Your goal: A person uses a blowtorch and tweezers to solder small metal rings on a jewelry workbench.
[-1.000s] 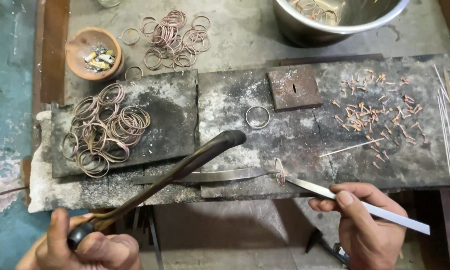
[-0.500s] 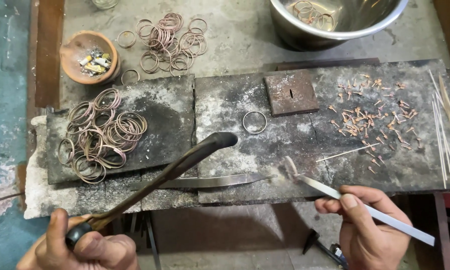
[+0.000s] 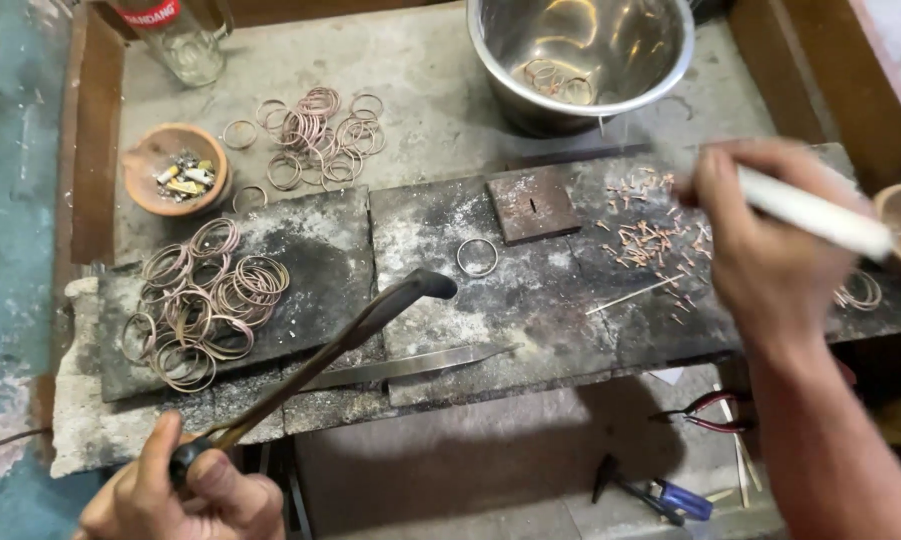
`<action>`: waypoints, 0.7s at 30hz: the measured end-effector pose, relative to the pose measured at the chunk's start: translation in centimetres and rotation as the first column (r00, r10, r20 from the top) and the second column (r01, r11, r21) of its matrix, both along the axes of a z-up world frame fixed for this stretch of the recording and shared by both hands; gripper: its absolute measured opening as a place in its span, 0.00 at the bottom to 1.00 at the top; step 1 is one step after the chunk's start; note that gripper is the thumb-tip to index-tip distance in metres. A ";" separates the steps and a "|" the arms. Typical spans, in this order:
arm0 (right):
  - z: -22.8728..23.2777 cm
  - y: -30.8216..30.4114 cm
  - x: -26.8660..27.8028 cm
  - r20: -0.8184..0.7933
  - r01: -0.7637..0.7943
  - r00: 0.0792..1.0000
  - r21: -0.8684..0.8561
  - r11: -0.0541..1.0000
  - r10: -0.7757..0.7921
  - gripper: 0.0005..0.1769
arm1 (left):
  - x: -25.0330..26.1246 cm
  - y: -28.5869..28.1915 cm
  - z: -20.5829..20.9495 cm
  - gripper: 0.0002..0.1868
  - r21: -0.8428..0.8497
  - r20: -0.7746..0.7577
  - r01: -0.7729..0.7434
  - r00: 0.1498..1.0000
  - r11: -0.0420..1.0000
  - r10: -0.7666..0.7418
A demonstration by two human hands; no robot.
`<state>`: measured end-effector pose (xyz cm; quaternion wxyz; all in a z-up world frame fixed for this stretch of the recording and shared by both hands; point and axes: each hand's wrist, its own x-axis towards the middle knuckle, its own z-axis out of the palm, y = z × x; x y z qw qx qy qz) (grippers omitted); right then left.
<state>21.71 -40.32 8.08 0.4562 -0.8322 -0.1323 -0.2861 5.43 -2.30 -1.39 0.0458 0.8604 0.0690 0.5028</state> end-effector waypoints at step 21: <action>-1.6 5.2 -4.3 -0.171 -0.203 0.970 -0.165 0.965 0.175 0.09 | 0.3 -2.6 3.9 0.29 -0.148 -0.099 -0.228 0.971 0.962 0.215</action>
